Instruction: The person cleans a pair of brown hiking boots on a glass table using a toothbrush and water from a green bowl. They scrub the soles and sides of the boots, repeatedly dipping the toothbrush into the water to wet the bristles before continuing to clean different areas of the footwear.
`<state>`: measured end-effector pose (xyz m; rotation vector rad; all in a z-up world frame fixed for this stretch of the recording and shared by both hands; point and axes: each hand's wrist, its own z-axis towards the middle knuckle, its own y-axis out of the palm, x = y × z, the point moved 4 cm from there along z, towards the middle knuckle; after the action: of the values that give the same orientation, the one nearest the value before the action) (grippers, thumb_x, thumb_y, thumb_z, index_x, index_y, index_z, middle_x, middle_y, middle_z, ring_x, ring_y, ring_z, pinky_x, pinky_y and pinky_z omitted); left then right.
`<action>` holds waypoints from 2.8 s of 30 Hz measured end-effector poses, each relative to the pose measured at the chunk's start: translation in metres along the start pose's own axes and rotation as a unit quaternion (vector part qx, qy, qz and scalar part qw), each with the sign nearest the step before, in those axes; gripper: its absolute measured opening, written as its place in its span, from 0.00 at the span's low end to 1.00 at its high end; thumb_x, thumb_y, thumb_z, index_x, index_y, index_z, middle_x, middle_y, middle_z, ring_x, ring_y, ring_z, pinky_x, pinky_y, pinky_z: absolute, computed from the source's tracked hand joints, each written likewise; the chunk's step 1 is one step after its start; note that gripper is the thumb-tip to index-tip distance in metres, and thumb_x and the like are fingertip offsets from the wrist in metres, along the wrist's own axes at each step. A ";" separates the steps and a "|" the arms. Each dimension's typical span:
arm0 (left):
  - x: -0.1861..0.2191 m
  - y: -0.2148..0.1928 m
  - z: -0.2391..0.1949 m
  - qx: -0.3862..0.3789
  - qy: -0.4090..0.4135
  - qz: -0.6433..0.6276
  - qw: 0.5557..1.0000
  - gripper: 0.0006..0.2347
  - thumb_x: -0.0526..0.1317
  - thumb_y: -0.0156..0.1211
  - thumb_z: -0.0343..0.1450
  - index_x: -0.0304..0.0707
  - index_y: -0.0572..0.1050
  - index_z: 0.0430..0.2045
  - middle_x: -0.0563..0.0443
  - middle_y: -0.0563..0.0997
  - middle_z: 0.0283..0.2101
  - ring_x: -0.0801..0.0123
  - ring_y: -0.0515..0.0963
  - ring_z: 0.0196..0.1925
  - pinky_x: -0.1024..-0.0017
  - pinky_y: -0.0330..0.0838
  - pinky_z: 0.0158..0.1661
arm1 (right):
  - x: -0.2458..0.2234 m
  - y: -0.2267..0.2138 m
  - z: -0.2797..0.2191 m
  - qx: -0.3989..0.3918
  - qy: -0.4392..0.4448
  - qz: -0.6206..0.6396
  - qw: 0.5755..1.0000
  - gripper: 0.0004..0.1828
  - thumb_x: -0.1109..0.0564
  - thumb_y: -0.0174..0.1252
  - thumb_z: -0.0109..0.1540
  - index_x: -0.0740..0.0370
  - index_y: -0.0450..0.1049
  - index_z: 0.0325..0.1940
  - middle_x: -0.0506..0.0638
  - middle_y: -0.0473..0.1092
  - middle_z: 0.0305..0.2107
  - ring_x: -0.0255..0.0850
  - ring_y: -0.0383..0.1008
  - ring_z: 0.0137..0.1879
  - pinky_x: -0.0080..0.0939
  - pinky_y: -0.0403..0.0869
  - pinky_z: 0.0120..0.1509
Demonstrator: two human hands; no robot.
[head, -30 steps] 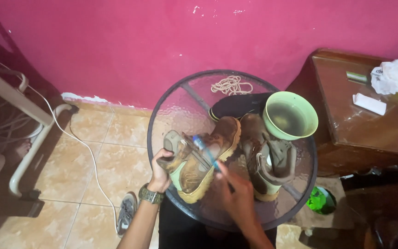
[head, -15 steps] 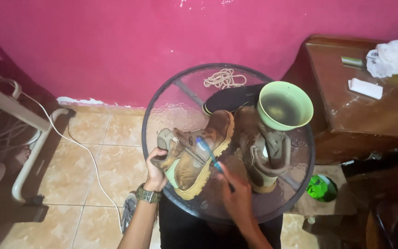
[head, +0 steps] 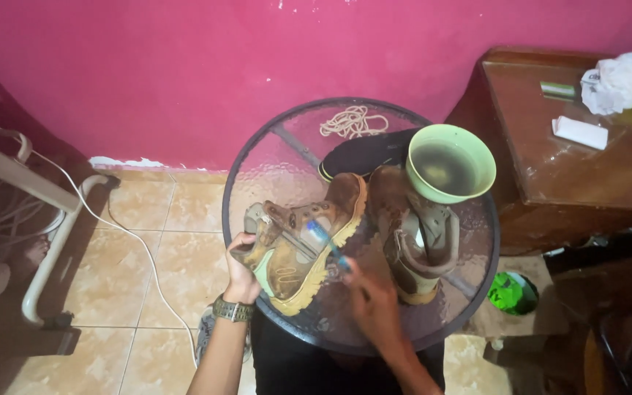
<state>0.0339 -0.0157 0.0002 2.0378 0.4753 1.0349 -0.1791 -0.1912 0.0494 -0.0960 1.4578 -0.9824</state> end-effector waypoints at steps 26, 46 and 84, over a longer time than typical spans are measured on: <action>0.001 -0.007 0.005 0.043 -0.025 -0.021 0.999 0.06 0.40 0.57 0.63 0.40 0.77 0.24 0.46 0.82 0.27 0.58 0.79 0.30 0.66 0.73 0.36 | 0.015 -0.003 -0.010 -0.093 -0.075 0.065 0.991 0.19 0.63 0.59 0.62 0.56 0.77 0.57 0.55 0.76 0.55 0.35 0.77 0.37 0.30 0.78 0.31; 0.037 0.092 -0.065 0.111 -0.034 -0.009 0.993 0.52 0.76 0.38 0.52 0.36 0.66 0.65 0.33 0.72 0.65 0.45 0.72 0.66 0.47 0.66 0.63 | 0.003 -0.020 -0.008 0.014 -0.113 0.011 0.993 0.12 0.60 0.60 0.64 0.61 0.81 0.50 0.58 0.75 0.55 0.48 0.80 0.59 0.45 0.80 0.61; 0.029 0.042 -0.030 0.039 0.056 -0.050 0.996 0.23 0.55 0.55 0.68 0.40 0.76 0.51 0.43 0.82 0.49 0.53 0.80 0.49 0.59 0.74 0.51 | 0.017 -0.013 -0.006 0.018 -0.015 0.050 0.998 0.17 0.51 0.61 0.63 0.56 0.81 0.54 0.53 0.81 0.48 0.42 0.84 0.53 0.40 0.81 0.57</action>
<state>0.0260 -0.0099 0.0587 2.0101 0.6789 1.0876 -0.1940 -0.2064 0.0430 -0.0107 1.4029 -0.9211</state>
